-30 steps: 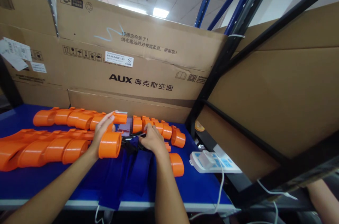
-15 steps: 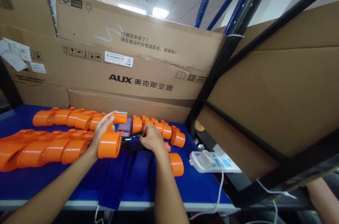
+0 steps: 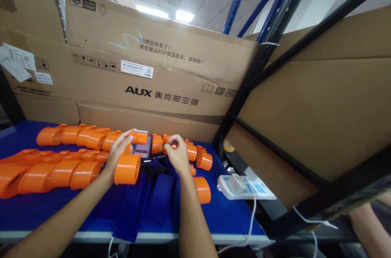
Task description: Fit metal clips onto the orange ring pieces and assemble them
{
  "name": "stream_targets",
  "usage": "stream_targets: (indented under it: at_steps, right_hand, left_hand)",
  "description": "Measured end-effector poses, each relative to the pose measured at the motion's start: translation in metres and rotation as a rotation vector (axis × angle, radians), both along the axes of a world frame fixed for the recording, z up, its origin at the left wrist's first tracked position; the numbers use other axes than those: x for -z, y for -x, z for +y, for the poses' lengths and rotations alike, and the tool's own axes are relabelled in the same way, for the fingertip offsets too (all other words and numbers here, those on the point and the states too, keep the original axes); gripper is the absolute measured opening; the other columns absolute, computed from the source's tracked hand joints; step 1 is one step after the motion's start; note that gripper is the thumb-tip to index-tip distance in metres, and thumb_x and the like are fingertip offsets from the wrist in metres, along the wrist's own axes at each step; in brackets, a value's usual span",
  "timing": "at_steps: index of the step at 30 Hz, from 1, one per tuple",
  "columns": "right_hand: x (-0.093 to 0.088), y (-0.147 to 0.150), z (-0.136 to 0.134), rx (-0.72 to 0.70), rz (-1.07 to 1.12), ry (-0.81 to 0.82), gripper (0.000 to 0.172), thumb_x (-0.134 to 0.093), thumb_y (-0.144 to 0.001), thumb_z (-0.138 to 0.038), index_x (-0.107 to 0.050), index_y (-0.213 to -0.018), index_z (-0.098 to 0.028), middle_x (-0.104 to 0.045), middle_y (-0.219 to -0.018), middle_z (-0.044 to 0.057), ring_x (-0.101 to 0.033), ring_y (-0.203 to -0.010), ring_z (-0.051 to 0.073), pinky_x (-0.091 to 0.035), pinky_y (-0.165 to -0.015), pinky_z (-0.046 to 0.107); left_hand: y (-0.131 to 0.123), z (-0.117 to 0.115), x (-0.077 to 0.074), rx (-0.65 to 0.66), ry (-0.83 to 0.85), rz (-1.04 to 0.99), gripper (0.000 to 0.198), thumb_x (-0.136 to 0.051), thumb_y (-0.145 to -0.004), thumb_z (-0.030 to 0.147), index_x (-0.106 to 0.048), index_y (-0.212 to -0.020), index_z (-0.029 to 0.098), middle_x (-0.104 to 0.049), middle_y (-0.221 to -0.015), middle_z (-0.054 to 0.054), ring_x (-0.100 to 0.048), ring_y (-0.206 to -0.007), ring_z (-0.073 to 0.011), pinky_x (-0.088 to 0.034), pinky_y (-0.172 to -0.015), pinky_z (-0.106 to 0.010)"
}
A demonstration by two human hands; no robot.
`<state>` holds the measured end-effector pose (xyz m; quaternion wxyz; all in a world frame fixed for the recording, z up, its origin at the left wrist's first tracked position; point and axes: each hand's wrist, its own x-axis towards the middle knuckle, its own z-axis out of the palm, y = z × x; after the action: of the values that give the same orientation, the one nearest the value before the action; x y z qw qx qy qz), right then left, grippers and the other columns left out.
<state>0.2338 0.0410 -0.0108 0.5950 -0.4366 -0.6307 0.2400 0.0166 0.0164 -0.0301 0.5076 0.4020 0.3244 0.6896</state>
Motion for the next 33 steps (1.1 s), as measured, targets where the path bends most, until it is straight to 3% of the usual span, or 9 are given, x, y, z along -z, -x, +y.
stream_targets:
  at_steps: [6, 12, 14, 18, 23, 27, 30, 33]
  right_hand:
    - [0.001, 0.011, -0.002, -0.097, 0.119, -0.021, 0.025, -0.072, -0.077, -0.040, -0.074, -0.092, -0.021, -0.064, -0.093, 0.005, -0.062, -0.087, 0.021, -0.055, -0.075, 0.034]
    - [-0.001, 0.026, -0.009, 0.204, 0.019, -0.278, 0.023, -0.073, -0.084, -0.044, -0.077, -0.080, -0.021, -0.060, -0.101, 0.008, -0.061, -0.094, 0.022, -0.053, -0.085, 0.038]
    - [0.002, 0.032, -0.010, 0.243, -0.007, -0.303, 0.025, -0.069, -0.087, -0.043, -0.075, -0.079, -0.021, -0.061, -0.098, 0.008, -0.061, -0.092, 0.022, -0.053, -0.084, 0.037]
    - [0.012, 0.039, -0.004, 0.194, -0.126, -0.229, 0.026, -0.064, -0.090, -0.040, -0.072, -0.075, -0.020, -0.063, -0.090, 0.006, -0.062, -0.087, 0.021, -0.051, -0.084, 0.035]
    - [0.012, 0.028, 0.005, 0.172, -0.053, -0.105, 0.034, -0.056, -0.093, -0.047, -0.067, -0.074, -0.020, -0.064, -0.079, 0.004, -0.061, -0.078, 0.020, -0.049, -0.076, 0.032]
    - [0.002, 0.009, 0.001, 0.292, -0.024, -0.068, 0.038, -0.054, -0.092, -0.052, -0.068, -0.079, -0.020, -0.071, -0.081, 0.006, -0.064, -0.080, 0.023, -0.049, -0.073, 0.031]
    - [-0.003, -0.005, -0.003, 0.372, -0.158, 0.013, 0.036, -0.053, -0.092, -0.050, -0.070, -0.080, -0.020, -0.072, -0.074, 0.005, -0.063, -0.073, 0.023, -0.046, -0.067, 0.029]
    - [-0.006, -0.013, -0.007, 0.415, -0.433, 0.150, 0.029, -0.051, -0.091, -0.039, -0.072, -0.080, -0.022, -0.072, -0.074, 0.005, -0.064, -0.073, 0.023, -0.041, -0.064, 0.029]
  left_hand:
    - [-0.001, 0.000, 0.001, -0.011, -0.025, 0.056, 0.065, -0.077, -0.080, 0.052, -0.065, -0.133, 0.017, -0.046, -0.056, 0.007, -0.039, -0.050, -0.0091, -0.033, -0.047, -0.020]
    - [-0.008, -0.005, -0.003, -0.028, -0.100, 0.090, 0.054, -0.077, -0.081, 0.048, -0.068, -0.125, 0.017, -0.053, -0.063, 0.004, -0.045, -0.054, -0.0097, -0.038, -0.051, -0.020]
    - [-0.010, -0.007, -0.005, -0.039, -0.127, 0.101, 0.050, -0.077, -0.081, 0.046, -0.069, -0.121, 0.017, -0.055, -0.065, 0.003, -0.048, -0.056, -0.0101, -0.042, -0.055, -0.021]
    - [-0.009, -0.007, -0.005, -0.066, -0.114, 0.128, 0.053, -0.077, -0.081, 0.046, -0.068, -0.124, 0.017, -0.054, -0.063, 0.004, -0.048, -0.056, -0.0103, -0.042, -0.056, -0.021]
    - [-0.004, -0.006, -0.003, -0.051, -0.073, 0.125, 0.058, -0.076, -0.081, 0.050, -0.066, -0.129, 0.018, -0.053, -0.061, 0.005, -0.045, -0.054, -0.0106, -0.037, -0.052, -0.021]
    - [-0.003, -0.007, -0.006, -0.041, -0.063, 0.125, 0.058, -0.076, -0.080, 0.050, -0.068, -0.127, 0.018, -0.054, -0.061, 0.004, -0.045, -0.053, -0.0112, -0.036, -0.051, -0.022]
    - [-0.004, -0.008, -0.007, -0.049, -0.065, 0.138, 0.058, -0.076, -0.080, 0.050, -0.068, -0.126, 0.017, -0.054, -0.061, 0.003, -0.045, -0.054, -0.0114, -0.036, -0.051, -0.022]
    - [-0.004, -0.009, -0.008, -0.048, -0.071, 0.142, 0.058, -0.076, -0.080, 0.049, -0.068, -0.127, 0.017, -0.054, -0.061, 0.003, -0.045, -0.054, -0.0112, -0.037, -0.051, -0.022]
